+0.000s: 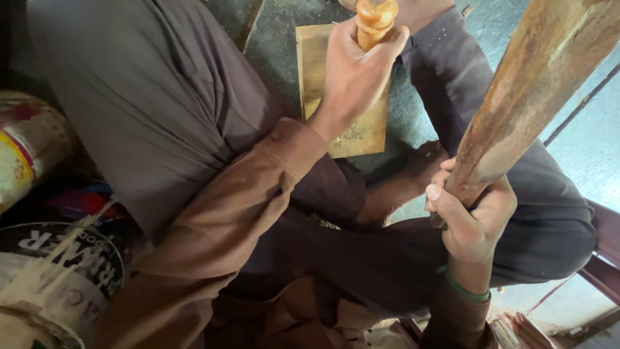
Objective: Manually carving and detailing a small wooden stamp or block using a chisel and a wooden mallet.
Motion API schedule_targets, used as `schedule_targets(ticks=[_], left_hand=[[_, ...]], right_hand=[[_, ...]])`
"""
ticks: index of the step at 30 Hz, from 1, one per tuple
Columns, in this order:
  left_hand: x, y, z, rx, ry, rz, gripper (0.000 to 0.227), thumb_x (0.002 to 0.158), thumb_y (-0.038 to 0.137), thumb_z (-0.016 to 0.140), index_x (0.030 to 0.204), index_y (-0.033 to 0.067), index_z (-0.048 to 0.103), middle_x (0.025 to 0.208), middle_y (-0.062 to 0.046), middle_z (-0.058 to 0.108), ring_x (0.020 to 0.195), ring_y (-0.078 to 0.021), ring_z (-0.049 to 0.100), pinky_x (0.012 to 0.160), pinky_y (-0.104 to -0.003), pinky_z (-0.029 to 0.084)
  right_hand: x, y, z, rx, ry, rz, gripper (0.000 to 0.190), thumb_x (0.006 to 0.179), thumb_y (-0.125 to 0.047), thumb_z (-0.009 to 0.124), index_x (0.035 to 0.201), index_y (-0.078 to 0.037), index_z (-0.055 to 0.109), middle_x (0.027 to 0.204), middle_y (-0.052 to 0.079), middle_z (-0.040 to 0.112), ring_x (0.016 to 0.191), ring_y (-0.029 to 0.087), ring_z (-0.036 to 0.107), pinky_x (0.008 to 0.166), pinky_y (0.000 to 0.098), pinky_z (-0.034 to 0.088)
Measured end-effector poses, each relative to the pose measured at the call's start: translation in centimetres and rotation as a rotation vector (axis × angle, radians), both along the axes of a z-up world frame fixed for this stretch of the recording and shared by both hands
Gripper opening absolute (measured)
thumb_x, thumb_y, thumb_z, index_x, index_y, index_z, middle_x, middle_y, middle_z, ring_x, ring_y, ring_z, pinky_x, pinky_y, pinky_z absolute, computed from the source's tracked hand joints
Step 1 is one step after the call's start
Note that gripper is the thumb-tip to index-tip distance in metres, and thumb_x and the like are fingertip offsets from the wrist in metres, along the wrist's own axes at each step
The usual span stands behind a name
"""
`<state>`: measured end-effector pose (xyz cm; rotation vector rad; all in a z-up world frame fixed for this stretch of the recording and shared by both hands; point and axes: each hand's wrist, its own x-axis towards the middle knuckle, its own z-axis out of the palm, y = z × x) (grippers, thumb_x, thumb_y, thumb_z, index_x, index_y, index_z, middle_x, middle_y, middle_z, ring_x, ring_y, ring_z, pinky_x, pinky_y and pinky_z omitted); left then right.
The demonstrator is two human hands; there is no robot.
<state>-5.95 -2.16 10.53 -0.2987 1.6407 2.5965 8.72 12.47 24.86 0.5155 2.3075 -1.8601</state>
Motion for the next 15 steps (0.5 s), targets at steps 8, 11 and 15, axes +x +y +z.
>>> schedule_targets(ticks=[8,11,15], left_hand=[[0.8,-0.3,1.2,-0.126,0.009,-0.056,0.02,0.092,0.014,0.072,0.078,0.0042,0.06,0.066,0.006,0.056,0.062,-0.0047,0.052,0.057,-0.028,0.045],[1.1,-0.1,0.9,-0.08,0.103,-0.067,0.021,0.094,0.013,0.072,0.08,0.0029,0.06,0.069,0.003,0.054,0.065,-0.0069,0.051,0.06,-0.03,0.044],[1.0,0.0,0.5,-0.011,0.067,-0.149,0.021,0.095,0.014,0.071,0.081,0.0038,0.059,0.069,0.005,0.054,0.064,-0.0059,0.051,0.058,-0.03,0.043]], right_hand=[[-0.6,0.7,2.2,0.125,0.012,-0.014,0.034,0.09,0.003,0.071,0.121,0.008,0.059,0.088,0.009,0.064,0.069,0.011,0.061,0.063,0.0232,0.05],[-1.7,9.8,-0.7,0.55,0.027,0.144,0.029,0.103,-0.004,0.074,0.125,0.009,0.06,0.091,0.011,0.069,0.072,0.012,0.065,0.068,0.0235,0.053],[-1.7,20.7,0.5,0.635,-0.313,0.295,0.033,0.104,-0.019,0.069,0.123,0.004,0.055,0.094,0.011,0.068,0.079,0.013,0.067,0.072,0.0249,0.056]])
